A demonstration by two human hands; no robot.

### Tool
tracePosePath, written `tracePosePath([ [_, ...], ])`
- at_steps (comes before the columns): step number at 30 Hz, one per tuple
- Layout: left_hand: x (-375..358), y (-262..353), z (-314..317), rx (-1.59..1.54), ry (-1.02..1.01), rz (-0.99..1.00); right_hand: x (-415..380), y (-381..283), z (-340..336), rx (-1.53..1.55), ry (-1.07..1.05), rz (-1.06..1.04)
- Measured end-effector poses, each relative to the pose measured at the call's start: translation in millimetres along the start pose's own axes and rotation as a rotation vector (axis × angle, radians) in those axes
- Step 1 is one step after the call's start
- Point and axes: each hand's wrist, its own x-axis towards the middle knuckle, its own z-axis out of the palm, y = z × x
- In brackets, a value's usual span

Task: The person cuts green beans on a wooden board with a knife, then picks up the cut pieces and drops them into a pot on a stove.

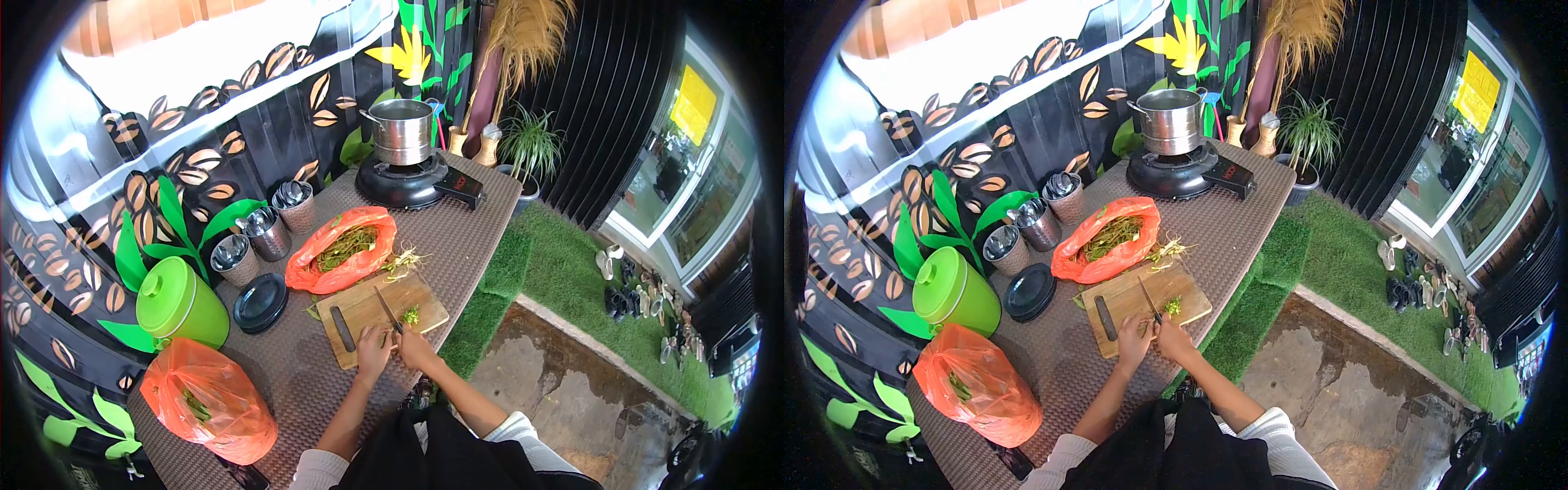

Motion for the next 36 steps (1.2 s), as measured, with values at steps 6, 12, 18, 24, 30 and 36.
tracePosePath([
  [6,4,0,-2,-0.113,-0.037,-0.127,-33,-17,13,-0.098,0.052,0.089],
  [12,5,-25,7,-0.197,-0.090,-0.196,-9,-8,4,-0.034,0.043,-0.004],
  [18,5,-15,0,-0.160,-0.091,-0.184,-34,-17,13,-0.110,-0.021,0.110],
  [24,1,6,-13,0.020,-0.103,-0.015,-6,-6,2,0.007,0.016,-0.025],
  [30,3,3,-12,-0.042,-0.085,-0.074,-37,-17,11,-0.089,-0.030,0.099],
  [36,0,-5,-10,-0.080,-0.096,-0.124,-10,-5,7,0.050,0.031,-0.033],
])
